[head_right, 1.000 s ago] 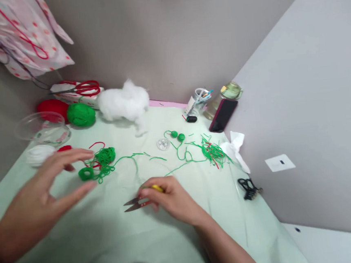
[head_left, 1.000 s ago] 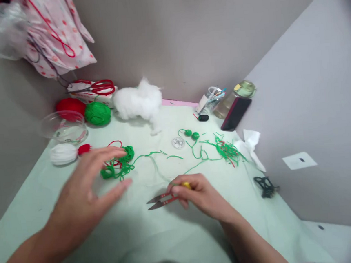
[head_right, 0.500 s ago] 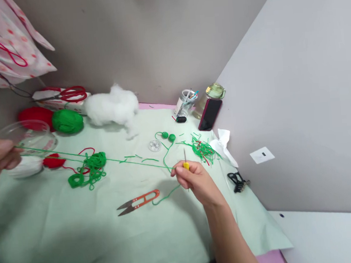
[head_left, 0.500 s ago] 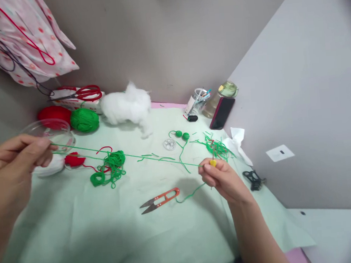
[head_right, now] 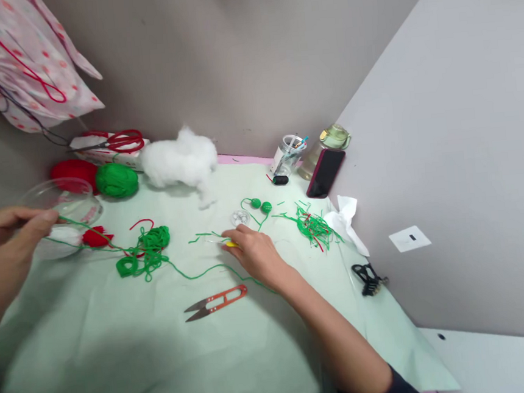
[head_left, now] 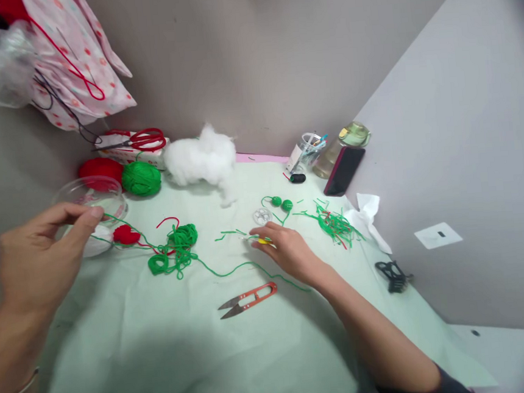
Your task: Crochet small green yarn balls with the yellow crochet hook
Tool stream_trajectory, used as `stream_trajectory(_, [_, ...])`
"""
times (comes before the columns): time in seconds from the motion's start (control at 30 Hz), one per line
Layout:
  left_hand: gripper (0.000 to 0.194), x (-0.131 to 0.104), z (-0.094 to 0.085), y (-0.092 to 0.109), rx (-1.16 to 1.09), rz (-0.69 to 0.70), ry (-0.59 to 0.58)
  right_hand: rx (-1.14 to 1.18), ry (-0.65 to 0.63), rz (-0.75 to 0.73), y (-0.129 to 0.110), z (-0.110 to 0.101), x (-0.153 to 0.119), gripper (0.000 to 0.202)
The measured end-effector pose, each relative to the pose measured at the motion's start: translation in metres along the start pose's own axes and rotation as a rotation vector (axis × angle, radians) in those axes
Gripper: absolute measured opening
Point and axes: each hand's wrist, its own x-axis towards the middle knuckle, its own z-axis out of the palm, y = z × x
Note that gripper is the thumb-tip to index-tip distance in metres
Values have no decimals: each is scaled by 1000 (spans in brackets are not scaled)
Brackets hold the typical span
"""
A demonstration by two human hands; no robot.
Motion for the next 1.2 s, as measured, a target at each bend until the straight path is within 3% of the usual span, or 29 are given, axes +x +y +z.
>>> stream_trajectory(0.13, [14,-14,3,12,31,-11,-195,-33,-4,-23,-4,37,43,47])
stream_trajectory(0.23, [17,-27,12,20,-23,54,-367,-63,-6,-26,-11,54,56,28])
stream_trajectory(0.37, [27,-42,26,28,-119,114,-745,-67,-2,-15,-11,45,50,25])
stream_trajectory(0.43, [29,-43,30,30,-127,152,-837,-69,22,25,-4,30,40,30])
stream_trajectory(0.5, [27,-38,29,29,-120,173,-811,-74,31,66,5,12,25,20])
stream_trajectory(0.57, [24,-29,25,25,-82,184,-704,-69,-12,78,14,-2,6,19])
stream_trajectory(0.6, [24,-23,23,23,-45,232,-588,-63,-57,76,17,-7,-4,17])
stream_trajectory(0.7, [27,-16,15,22,26,408,-314,-111,-282,92,21,-11,-31,11])
stream_trajectory(0.77, [31,-23,13,29,12,427,-290,-111,-298,125,21,-9,-43,14])
stream_trajectory(0.8, [30,-32,13,35,16,409,-320,-74,-274,139,20,-7,-46,15])
stream_trajectory(0.87, [20,-54,18,48,-115,244,-495,109,-218,174,16,-4,-48,16])
stream_trajectory(1.0, [22,-101,45,61,-436,-65,-1131,781,-176,270,0,-3,-39,16])
stream_trajectory(1.07, [31,-115,62,58,-539,-234,-1187,1050,-152,308,-12,-1,-32,21])
stream_trajectory(1.13, [43,-121,76,55,-640,-363,-1117,1240,-140,329,-25,2,-26,27])
stream_trajectory(1.2, [42,-121,86,55,-796,-463,-1054,1349,-148,309,-36,5,-22,30])
